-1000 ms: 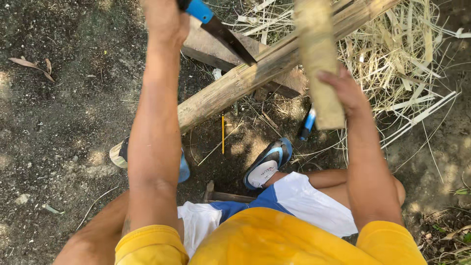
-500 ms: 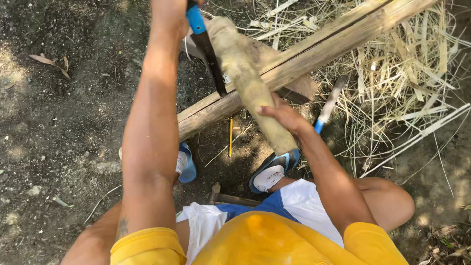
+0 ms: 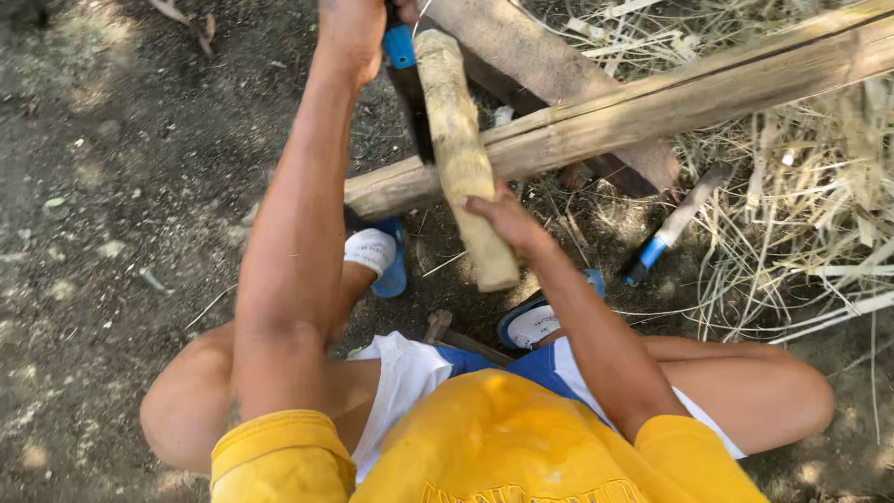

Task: The person marks a bamboo pole with a pencil, then uses a machete and a wooden mallet to split the pole into thin strips. The person repeatedly strikes the machete to drive it through the bamboo and separates the resulting strips.

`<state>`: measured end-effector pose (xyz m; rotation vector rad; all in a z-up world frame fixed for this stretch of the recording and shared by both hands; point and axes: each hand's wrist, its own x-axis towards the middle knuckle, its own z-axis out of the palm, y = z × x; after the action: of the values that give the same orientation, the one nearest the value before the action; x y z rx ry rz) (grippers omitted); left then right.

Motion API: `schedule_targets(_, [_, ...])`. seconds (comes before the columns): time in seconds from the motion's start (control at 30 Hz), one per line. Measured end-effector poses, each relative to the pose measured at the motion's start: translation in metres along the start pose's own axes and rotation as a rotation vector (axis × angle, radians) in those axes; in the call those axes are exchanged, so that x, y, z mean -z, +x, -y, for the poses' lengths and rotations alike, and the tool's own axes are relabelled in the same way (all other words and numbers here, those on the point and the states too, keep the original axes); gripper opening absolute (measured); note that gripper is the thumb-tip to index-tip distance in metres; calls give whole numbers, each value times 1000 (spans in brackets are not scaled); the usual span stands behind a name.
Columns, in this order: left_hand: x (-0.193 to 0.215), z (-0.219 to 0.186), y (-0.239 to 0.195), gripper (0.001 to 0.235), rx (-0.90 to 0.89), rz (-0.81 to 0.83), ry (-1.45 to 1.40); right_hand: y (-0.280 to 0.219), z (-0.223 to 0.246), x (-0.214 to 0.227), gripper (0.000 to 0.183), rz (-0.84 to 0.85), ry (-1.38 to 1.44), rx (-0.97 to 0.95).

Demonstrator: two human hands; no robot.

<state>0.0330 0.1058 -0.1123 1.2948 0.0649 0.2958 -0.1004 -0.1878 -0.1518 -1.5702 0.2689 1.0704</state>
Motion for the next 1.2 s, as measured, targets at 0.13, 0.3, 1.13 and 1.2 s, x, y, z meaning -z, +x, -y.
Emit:
schedule_targets(0.13, [17, -18, -14, 24, -53, 68, -241, 0, 29, 18, 61, 20, -95, 126])
schedule_targets(0.3, [77, -32, -27, 26, 113, -66, -499, -33, 50, 129, 70, -407, -90, 304])
schedule_targets(1.13, [235, -26, -109, 29, 89, -458, -605, 12, 70, 106, 45, -427, 173, 648])
schedule_targets(1.2, [240, -22, -111, 29, 49, -444, -641, 29, 80, 101, 52, -507, 310, 591])
